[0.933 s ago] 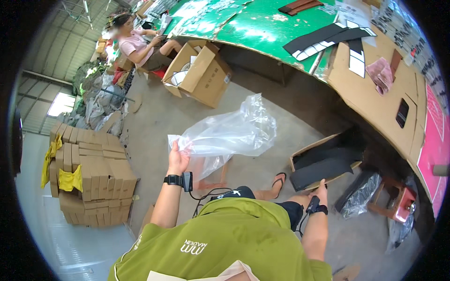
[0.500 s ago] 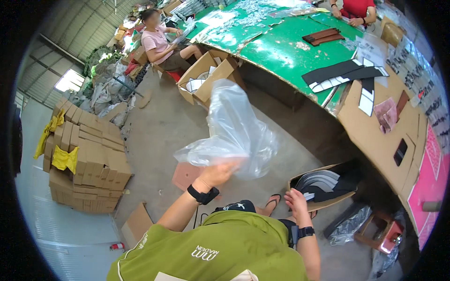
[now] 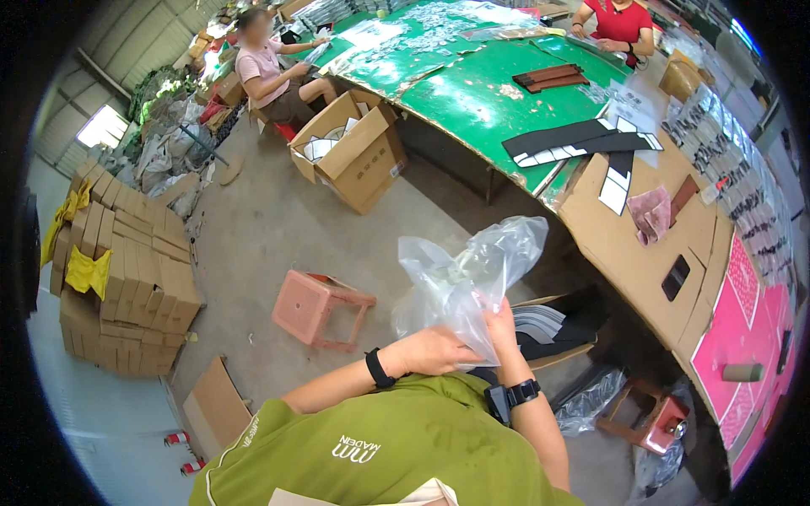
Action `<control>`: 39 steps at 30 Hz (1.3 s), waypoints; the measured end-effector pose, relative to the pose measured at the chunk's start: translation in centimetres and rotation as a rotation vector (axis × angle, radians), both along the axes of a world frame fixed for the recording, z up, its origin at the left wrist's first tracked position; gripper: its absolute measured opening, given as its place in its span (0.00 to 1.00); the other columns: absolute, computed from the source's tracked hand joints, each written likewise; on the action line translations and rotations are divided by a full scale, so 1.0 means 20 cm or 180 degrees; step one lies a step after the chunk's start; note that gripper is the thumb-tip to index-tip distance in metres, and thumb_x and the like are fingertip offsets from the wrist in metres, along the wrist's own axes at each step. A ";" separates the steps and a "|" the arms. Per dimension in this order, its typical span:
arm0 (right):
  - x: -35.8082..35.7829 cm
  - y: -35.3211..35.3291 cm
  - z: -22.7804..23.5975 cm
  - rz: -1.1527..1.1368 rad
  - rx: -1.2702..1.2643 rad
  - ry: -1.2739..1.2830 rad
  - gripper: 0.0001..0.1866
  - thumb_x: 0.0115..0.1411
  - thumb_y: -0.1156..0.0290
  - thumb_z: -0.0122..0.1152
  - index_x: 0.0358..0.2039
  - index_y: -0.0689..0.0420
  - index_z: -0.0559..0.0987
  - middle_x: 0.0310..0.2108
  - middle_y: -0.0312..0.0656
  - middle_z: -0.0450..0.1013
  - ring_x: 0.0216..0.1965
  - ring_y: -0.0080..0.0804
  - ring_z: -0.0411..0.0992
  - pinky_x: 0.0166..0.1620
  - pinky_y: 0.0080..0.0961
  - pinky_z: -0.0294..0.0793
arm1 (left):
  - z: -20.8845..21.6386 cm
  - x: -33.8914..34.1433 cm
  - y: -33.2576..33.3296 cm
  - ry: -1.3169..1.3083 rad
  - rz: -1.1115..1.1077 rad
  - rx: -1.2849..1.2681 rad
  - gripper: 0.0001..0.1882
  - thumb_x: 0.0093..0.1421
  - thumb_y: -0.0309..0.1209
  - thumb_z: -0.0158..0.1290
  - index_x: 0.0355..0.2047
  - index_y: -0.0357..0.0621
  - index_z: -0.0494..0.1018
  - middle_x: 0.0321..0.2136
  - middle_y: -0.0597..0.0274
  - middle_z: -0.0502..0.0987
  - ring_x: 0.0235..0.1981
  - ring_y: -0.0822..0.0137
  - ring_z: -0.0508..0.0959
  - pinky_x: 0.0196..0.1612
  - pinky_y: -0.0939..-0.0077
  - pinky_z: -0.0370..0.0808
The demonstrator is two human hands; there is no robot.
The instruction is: The recorder organizes and prepares various manufacturing parts, including metal components and black cardboard strips, at a workstation.
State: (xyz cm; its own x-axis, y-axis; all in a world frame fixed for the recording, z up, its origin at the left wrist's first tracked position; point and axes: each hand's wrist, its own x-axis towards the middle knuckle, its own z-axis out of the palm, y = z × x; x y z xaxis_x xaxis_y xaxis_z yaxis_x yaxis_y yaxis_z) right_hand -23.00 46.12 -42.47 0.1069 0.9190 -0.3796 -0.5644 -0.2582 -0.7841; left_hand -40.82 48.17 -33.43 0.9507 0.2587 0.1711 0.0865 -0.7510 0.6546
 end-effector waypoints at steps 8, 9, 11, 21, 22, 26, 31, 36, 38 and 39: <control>0.25 0.07 0.24 -0.0461 0.0259 0.0287 0.29 0.51 0.87 0.49 0.57 0.62 0.65 0.54 0.46 0.69 0.52 0.36 0.70 0.54 0.32 0.71 | -0.03 0.02 0.03 -0.0352 0.2660 -0.0135 0.33 0.47 0.34 0.61 0.55 0.45 0.64 0.55 0.52 0.64 0.59 0.50 0.63 0.63 0.56 0.57; 0.27 0.07 0.27 -0.0511 0.0400 0.0174 0.30 0.51 0.86 0.49 0.58 0.62 0.65 0.54 0.46 0.69 0.53 0.36 0.69 0.55 0.33 0.69 | -0.03 0.05 0.04 -0.0522 0.3386 -0.0517 0.42 0.47 0.38 0.64 0.61 0.45 0.57 0.59 0.48 0.58 0.62 0.49 0.59 0.65 0.59 0.55; 0.26 0.08 0.32 -0.0381 0.0442 0.0175 0.31 0.52 0.86 0.49 0.60 0.61 0.63 0.55 0.46 0.68 0.54 0.35 0.68 0.57 0.31 0.67 | -0.24 0.04 0.06 -0.0735 0.3479 -0.1160 0.49 0.48 0.43 0.65 0.63 0.43 0.48 0.61 0.46 0.54 0.63 0.49 0.56 0.66 0.60 0.54; 0.16 -0.03 0.28 0.1996 0.0833 -0.1578 0.21 0.57 0.74 0.56 0.52 0.61 0.71 0.50 0.43 0.71 0.50 0.31 0.69 0.52 0.29 0.68 | 0.01 0.25 0.01 -0.2232 0.2916 -0.3954 0.27 0.57 0.27 0.56 0.56 0.38 0.60 0.49 0.56 0.72 0.49 0.64 0.73 0.54 0.67 0.69; 0.15 -0.01 0.28 0.1968 0.1342 -0.2071 0.21 0.57 0.72 0.57 0.52 0.61 0.71 0.49 0.43 0.71 0.49 0.32 0.68 0.52 0.29 0.68 | 0.02 0.26 0.01 -0.2228 0.2922 -0.3952 0.27 0.57 0.27 0.56 0.56 0.38 0.60 0.49 0.56 0.72 0.49 0.64 0.73 0.54 0.67 0.69; 0.13 -0.01 0.46 0.2047 0.1061 -0.1438 0.19 0.60 0.70 0.55 0.50 0.63 0.72 0.45 0.42 0.73 0.47 0.31 0.70 0.51 0.28 0.68 | 0.03 0.24 0.02 -0.2889 0.3664 -0.3621 0.20 0.56 0.23 0.57 0.49 0.37 0.68 0.41 0.61 0.77 0.42 0.69 0.77 0.47 0.72 0.74; 0.32 -0.08 0.50 0.1937 0.0084 0.0311 0.22 0.62 0.63 0.57 0.53 0.61 0.70 0.49 0.45 0.73 0.48 0.32 0.73 0.49 0.28 0.71 | 0.06 -0.08 0.05 -0.3097 0.3743 -0.3596 0.17 0.57 0.23 0.51 0.48 0.38 0.68 0.39 0.60 0.77 0.40 0.66 0.78 0.44 0.71 0.76; 0.59 -0.12 0.13 0.1583 -0.0595 0.0278 0.26 0.63 0.59 0.56 0.58 0.57 0.64 0.55 0.47 0.68 0.50 0.37 0.71 0.48 0.33 0.72 | 0.21 -0.27 0.01 -0.2588 0.3399 -0.1881 0.16 0.57 0.27 0.51 0.47 0.39 0.70 0.39 0.61 0.76 0.40 0.67 0.76 0.42 0.71 0.76; 0.61 -0.14 0.05 0.1576 -0.0989 0.0168 0.31 0.64 0.53 0.54 0.61 0.56 0.59 0.60 0.49 0.62 0.55 0.41 0.68 0.49 0.38 0.71 | 0.31 -0.21 -0.05 -0.2483 0.3418 -0.1321 0.17 0.57 0.26 0.51 0.48 0.39 0.69 0.40 0.61 0.76 0.40 0.65 0.76 0.43 0.70 0.76; 0.59 -0.16 0.01 0.1553 -0.0953 0.0202 0.31 0.64 0.53 0.54 0.61 0.56 0.59 0.60 0.49 0.62 0.55 0.41 0.68 0.49 0.38 0.71 | 0.34 -0.19 -0.08 -0.2400 0.3417 -0.0802 0.17 0.57 0.25 0.51 0.48 0.40 0.69 0.40 0.61 0.76 0.40 0.64 0.76 0.43 0.69 0.76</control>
